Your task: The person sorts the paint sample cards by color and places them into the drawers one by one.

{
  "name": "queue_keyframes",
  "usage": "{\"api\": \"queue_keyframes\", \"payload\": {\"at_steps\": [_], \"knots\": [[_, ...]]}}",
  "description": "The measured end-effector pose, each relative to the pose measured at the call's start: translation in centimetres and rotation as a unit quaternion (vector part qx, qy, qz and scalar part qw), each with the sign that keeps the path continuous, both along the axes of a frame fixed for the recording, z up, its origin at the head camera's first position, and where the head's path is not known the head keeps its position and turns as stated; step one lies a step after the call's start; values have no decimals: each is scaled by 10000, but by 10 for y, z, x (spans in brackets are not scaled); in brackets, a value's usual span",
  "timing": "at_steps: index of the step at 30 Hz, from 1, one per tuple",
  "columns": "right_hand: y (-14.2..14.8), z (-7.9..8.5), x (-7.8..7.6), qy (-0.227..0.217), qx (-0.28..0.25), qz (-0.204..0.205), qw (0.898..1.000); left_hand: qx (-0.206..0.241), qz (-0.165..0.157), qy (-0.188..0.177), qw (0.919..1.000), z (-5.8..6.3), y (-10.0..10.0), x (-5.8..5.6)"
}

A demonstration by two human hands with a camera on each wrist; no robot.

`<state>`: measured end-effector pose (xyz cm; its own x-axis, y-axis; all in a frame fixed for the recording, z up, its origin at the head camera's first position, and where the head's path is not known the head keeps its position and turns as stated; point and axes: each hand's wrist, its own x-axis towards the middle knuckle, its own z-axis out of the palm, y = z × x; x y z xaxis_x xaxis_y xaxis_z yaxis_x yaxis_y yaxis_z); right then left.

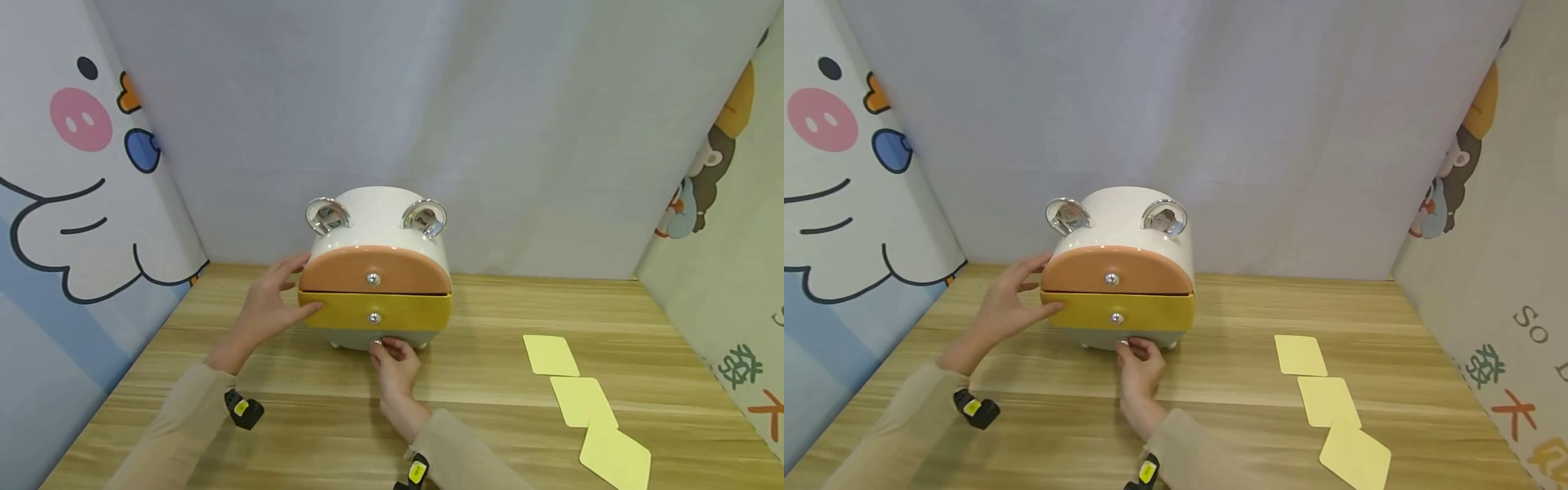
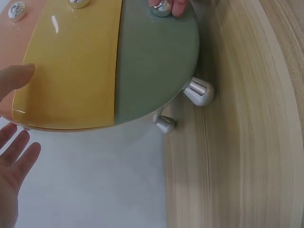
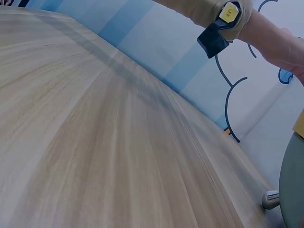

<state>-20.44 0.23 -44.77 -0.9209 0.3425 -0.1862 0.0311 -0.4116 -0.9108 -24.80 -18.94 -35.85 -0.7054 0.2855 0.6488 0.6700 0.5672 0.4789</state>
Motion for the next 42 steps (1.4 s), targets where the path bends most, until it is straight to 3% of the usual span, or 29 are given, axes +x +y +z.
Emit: {"api": "queue_keyframes", "payload": {"at_steps": [13, 26, 42], "knots": [[-4, -7, -3, -17, 50, -223, 9997, 137, 290, 246, 9992, -2, 3, -3], [-5, -8, 3, -43, 174, -279, 9995, 159, 372, 160, 9991, -1, 4, -2], [0, -6, 29, 104, 240, -131, 9996, 87, 388, 130, 9991, -1, 5, -2]]}}
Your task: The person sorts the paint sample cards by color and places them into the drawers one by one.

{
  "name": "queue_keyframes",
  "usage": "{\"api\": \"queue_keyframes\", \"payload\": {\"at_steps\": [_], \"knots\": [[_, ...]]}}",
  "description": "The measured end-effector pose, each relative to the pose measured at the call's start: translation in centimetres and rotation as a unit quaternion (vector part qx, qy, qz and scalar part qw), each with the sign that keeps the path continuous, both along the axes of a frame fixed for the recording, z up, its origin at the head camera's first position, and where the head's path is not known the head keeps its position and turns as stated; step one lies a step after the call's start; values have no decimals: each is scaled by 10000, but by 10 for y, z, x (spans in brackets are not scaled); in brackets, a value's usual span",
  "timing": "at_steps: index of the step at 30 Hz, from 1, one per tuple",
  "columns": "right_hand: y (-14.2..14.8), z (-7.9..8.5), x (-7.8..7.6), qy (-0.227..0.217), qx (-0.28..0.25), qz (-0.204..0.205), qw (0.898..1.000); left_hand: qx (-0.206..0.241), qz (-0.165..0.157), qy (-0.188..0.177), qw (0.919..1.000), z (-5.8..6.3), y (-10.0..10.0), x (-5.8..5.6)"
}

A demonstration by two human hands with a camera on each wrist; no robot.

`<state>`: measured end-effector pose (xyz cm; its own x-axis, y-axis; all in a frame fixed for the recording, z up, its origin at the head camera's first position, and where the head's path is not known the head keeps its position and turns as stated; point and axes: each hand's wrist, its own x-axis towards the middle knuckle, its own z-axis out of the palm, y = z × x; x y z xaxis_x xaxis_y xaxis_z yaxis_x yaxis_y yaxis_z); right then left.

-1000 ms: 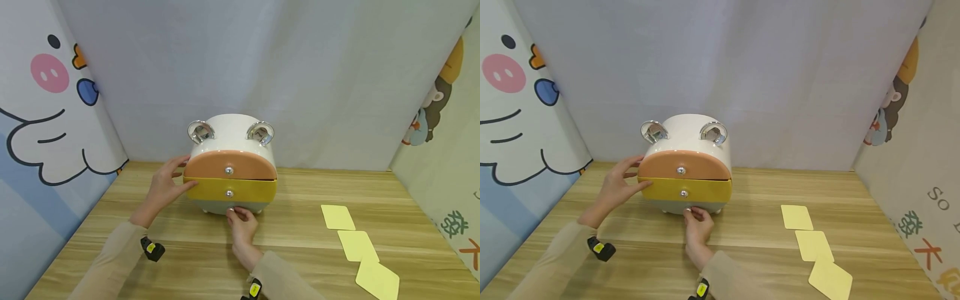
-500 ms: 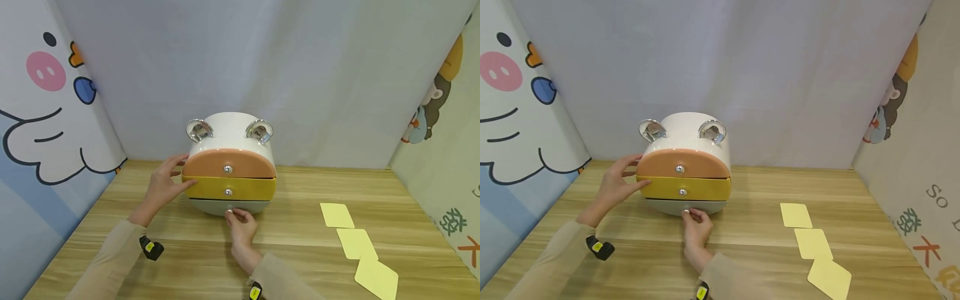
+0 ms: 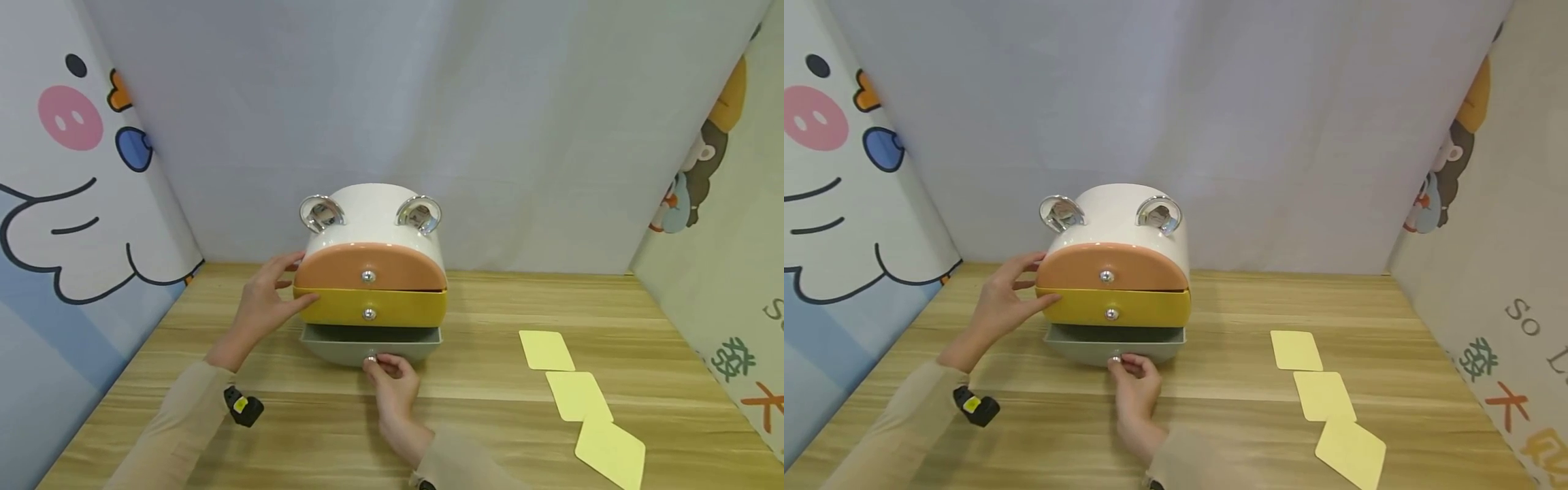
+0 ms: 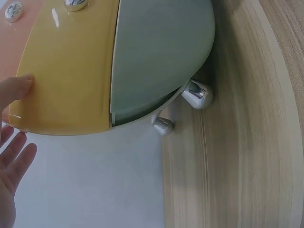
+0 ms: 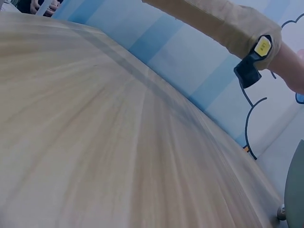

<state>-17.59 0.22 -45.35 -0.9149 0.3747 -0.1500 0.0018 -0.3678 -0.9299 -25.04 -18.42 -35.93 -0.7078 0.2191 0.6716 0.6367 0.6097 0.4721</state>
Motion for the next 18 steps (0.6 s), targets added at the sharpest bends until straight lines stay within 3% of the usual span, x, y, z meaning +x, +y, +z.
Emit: {"api": "queue_keyframes", "payload": {"at_steps": [18], "knots": [[9, 5, 28, -302, -228, 460, 9982, -29, -8, -18, 10000, 1, 0, 1]]}}
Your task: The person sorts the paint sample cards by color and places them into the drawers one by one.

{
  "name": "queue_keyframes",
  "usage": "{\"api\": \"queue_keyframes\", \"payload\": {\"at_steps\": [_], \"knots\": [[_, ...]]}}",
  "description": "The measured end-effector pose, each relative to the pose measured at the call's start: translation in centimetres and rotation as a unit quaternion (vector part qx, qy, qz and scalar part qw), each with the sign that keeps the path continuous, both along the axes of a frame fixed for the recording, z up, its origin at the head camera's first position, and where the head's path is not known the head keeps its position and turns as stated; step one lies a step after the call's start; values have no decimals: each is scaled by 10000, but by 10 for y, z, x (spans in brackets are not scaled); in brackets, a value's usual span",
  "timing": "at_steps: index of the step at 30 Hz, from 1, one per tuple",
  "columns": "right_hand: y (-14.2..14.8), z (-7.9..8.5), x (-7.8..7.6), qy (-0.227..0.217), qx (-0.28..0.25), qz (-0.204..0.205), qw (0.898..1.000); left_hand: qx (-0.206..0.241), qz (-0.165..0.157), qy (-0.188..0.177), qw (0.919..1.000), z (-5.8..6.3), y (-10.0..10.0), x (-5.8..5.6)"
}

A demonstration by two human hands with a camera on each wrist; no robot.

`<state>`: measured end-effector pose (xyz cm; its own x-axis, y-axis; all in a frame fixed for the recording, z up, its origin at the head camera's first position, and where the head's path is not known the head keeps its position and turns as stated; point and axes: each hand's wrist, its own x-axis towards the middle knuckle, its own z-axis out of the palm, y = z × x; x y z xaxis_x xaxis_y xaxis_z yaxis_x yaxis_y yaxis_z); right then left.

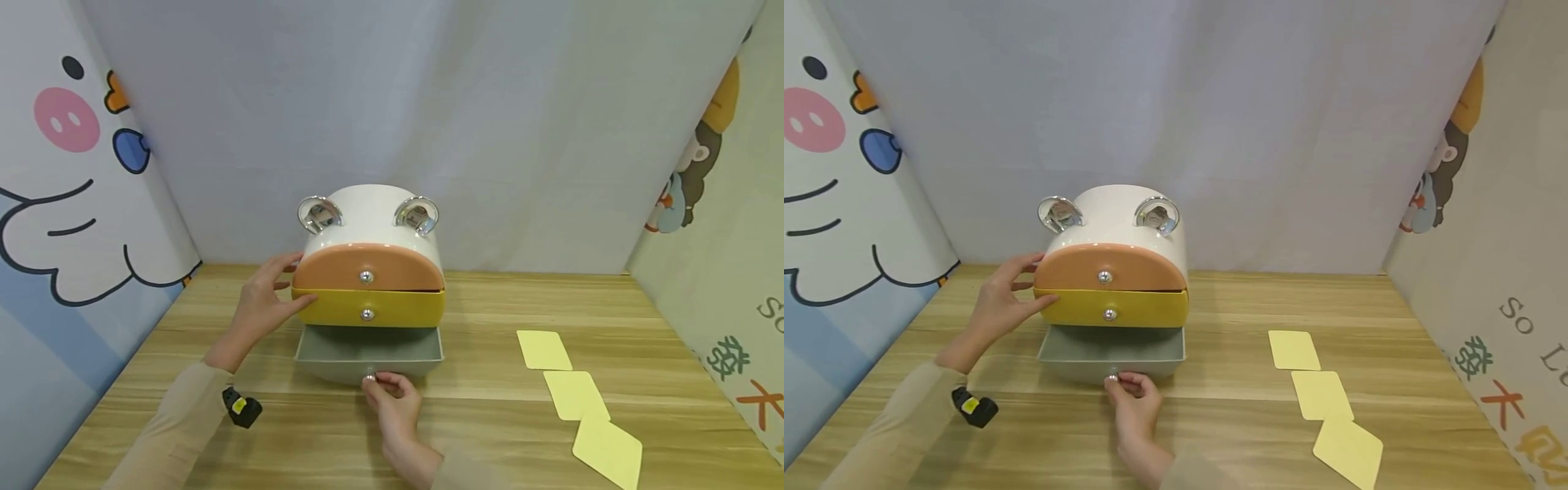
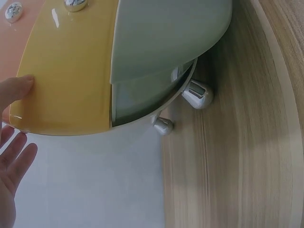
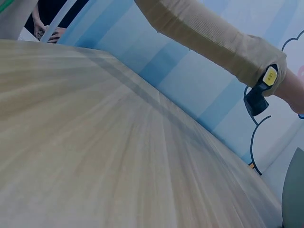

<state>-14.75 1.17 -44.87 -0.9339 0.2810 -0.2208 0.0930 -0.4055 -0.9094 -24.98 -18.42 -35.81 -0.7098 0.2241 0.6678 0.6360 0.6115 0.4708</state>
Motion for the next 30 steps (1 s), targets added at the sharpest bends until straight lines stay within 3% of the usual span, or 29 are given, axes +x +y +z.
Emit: {"api": "queue_keyframes", "payload": {"at_steps": [16, 30], "knots": [[1, 1, 22, -66, -59, 332, 9994, -47, 52, 15, 10000, -1, 0, 0], [13, -1, 30, -39, 305, 852, 9959, -24, 39, 70, 10000, -1, 0, 1]]}}
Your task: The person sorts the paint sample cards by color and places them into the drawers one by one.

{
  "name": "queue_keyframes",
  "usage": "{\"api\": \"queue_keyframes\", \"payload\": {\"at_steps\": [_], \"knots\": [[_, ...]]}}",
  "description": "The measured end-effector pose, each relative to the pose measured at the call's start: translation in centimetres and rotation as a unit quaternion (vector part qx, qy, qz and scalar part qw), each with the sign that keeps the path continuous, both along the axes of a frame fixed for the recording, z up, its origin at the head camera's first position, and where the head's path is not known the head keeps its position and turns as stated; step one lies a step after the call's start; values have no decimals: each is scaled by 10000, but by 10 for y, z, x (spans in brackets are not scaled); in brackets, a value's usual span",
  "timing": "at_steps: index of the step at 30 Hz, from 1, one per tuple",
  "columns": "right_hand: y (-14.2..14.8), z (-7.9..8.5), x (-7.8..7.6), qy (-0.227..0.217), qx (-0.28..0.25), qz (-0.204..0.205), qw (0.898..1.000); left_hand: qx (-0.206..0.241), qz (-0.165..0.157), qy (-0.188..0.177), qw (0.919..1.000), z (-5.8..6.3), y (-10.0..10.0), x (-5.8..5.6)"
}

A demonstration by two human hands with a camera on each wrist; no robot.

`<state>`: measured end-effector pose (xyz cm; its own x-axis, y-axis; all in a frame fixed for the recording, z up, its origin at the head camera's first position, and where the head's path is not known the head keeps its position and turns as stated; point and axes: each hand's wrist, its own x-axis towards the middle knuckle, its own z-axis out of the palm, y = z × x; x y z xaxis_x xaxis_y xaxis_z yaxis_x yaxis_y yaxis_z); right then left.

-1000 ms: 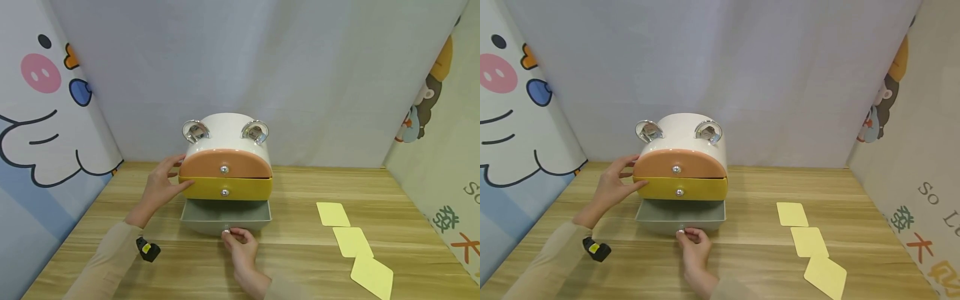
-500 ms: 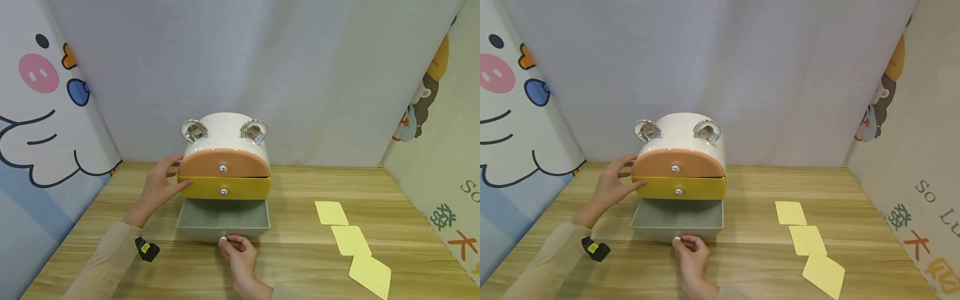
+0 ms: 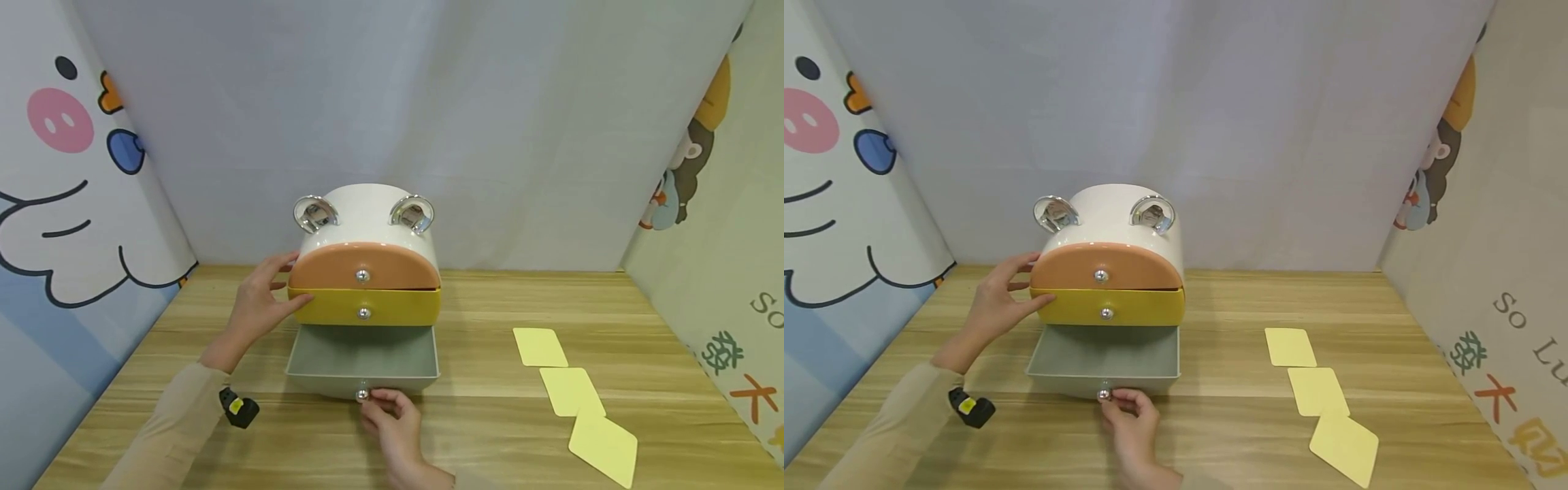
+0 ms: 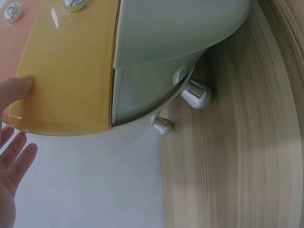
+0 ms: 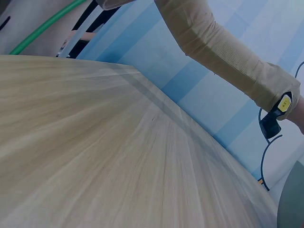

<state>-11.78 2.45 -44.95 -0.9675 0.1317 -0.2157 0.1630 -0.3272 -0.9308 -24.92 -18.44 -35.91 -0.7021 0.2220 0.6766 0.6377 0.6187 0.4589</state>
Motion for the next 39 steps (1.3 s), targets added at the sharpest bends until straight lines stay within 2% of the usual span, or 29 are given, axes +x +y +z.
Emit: {"api": "queue_keyframes", "payload": {"at_steps": [9, 12, 17, 18, 19, 23, 24, 25, 27, 31, 36, 39], "knots": [[52, 17, 2, -26, 497, 909, 9946, -1, -51, -5, 10000, 1, 1, 0], [72, 25, 4, 36, 833, 1053, 9909, -9, -45, -8, 10000, 0, 0, 0], [102, 35, 2, 115, 1380, 763, 9874, -1, -18, -13, 10000, 0, -1, 0], [110, 30, -3, 395, 1395, 769, 9864, -3, -7, -6, 10000, 0, -1, 0], [117, 31, -6, 461, 1481, 687, 9855, 4, 0, -1, 10000, 0, -1, 0], [156, 37, -25, 846, 2116, 724, 9710, 7, -28, 40, 10000, -1, 0, -2], [168, 39, -32, 965, 2325, 837, 9642, 5, -33, 53, 10000, -1, 0, -2], [178, 47, -37, 813, 2607, 927, 9575, 7, -39, 59, 10000, -1, 0, -2], [204, 50, -51, 993, 3118, 1264, 9364, 3, -33, 65, 10000, -1, 0, -3], [248, 50, -76, 1351, 3926, 1863, 8905, -22, -15, 44, 10000, -1, 0, -2], [289, 40, -102, 1820, 4686, 2296, 8334, -26, -27, 10, 10000, 0, 0, -2], [305, 32, -111, 1958, 5237, 2515, 7900, -20, -20, -17, 10000, 0, 0, -2]]}}
